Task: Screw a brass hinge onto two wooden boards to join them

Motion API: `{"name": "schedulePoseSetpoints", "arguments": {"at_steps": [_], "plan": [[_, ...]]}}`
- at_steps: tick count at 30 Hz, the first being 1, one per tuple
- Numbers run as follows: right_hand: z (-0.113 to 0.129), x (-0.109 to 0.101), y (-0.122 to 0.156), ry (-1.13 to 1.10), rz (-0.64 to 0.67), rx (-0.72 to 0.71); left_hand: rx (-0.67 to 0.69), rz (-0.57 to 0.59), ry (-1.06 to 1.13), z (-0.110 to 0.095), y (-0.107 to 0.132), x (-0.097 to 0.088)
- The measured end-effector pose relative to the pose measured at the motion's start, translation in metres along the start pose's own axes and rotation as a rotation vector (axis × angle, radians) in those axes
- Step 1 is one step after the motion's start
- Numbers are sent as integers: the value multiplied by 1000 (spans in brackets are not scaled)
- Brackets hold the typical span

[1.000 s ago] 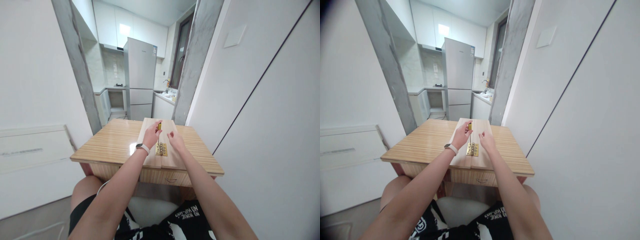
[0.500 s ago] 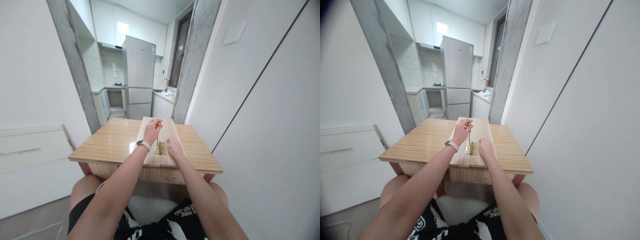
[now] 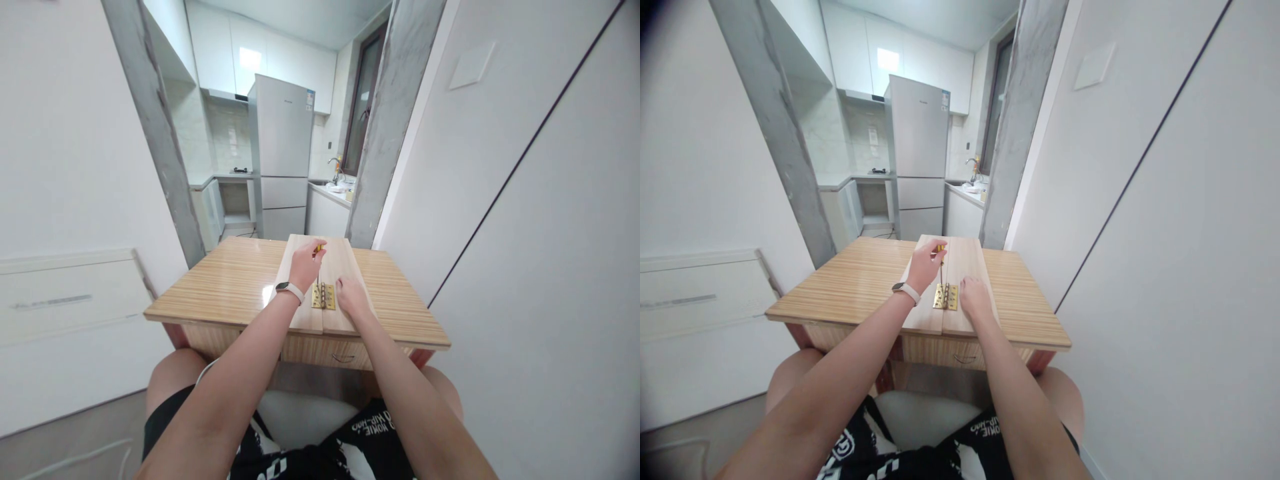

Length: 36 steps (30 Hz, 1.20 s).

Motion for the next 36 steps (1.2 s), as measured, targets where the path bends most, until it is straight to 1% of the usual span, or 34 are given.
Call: {"name": "schedulePoseSetpoints", "arguments": {"at_steps": [5, 7, 11, 14, 21, 23, 28, 31, 36], "plan": [[-4, 9, 0, -15, -16, 3, -30, 7, 59, 5, 1, -2], [-5, 10, 0, -16, -24, 2, -21, 14, 95, 7, 0, -2], [-6, 10, 0, -20, -22, 2, 18, -45, 91, 6, -2, -1], [-6, 9, 0, -18, -24, 0, 15, -70, 68, 5, -4, -1], [-5, 8, 0, -7, -12, 7, 1, 19, 158, 5, -1, 0], [-5, 7, 0, -7, -11, 6, -2, 18, 157, 4, -1, 1], [-6, 9, 0, -19, -16, 10, -26, -26, 101, 3, -2, 5], [-6, 10, 0, -22, -24, 5, -31, -12, 120, 4, -1, 6], [-6, 10, 0, -19, -17, 10, -82, 22, 199, 7, 2, 4]]}}
Point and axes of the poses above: each hand's wrist, its own y-axis away from the middle knuckle, its own x-axis out of the palm, z = x × y, the point moved 1 cm from there along -y, towards the middle knuckle, and after that the axes turned 14 degrees about -z, right-handed, at the moved point
